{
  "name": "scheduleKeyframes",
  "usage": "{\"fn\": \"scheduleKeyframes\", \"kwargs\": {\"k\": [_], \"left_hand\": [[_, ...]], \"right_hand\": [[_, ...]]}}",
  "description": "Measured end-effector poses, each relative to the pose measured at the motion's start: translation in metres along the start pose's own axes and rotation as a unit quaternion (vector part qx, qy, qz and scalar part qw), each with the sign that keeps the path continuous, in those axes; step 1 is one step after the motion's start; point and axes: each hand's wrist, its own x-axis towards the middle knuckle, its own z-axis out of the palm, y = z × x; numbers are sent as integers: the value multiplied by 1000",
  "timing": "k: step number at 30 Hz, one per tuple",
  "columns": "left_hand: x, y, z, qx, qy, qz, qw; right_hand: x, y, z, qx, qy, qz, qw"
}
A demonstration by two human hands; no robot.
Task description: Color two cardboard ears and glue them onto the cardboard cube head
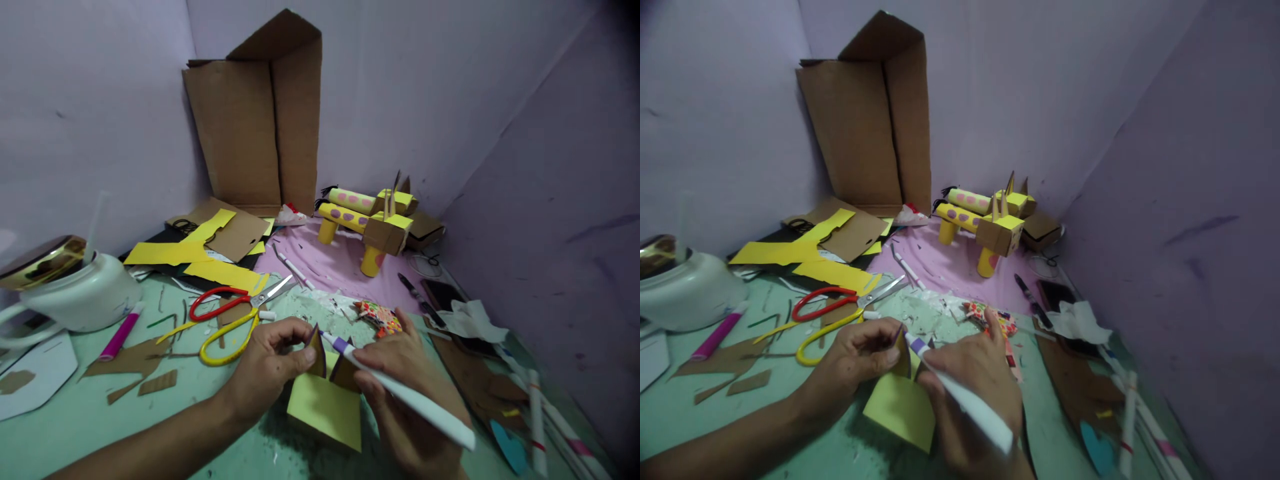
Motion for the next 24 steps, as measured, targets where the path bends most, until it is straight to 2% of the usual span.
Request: {"fn": "scheduleKeyframes", "kwargs": {"k": [7,18,24], "left_hand": [[-1,-2,-1,6,0,-4,1000],[-1,-2,-2,4,1,3,1000],[1,-3,-2,7,1,6,1000]], "right_hand": [[1,0,3,15,36,-13,999],[1,-1,1,18,11,-6,1000],[2,3,6,13,47,-9,999]]}}
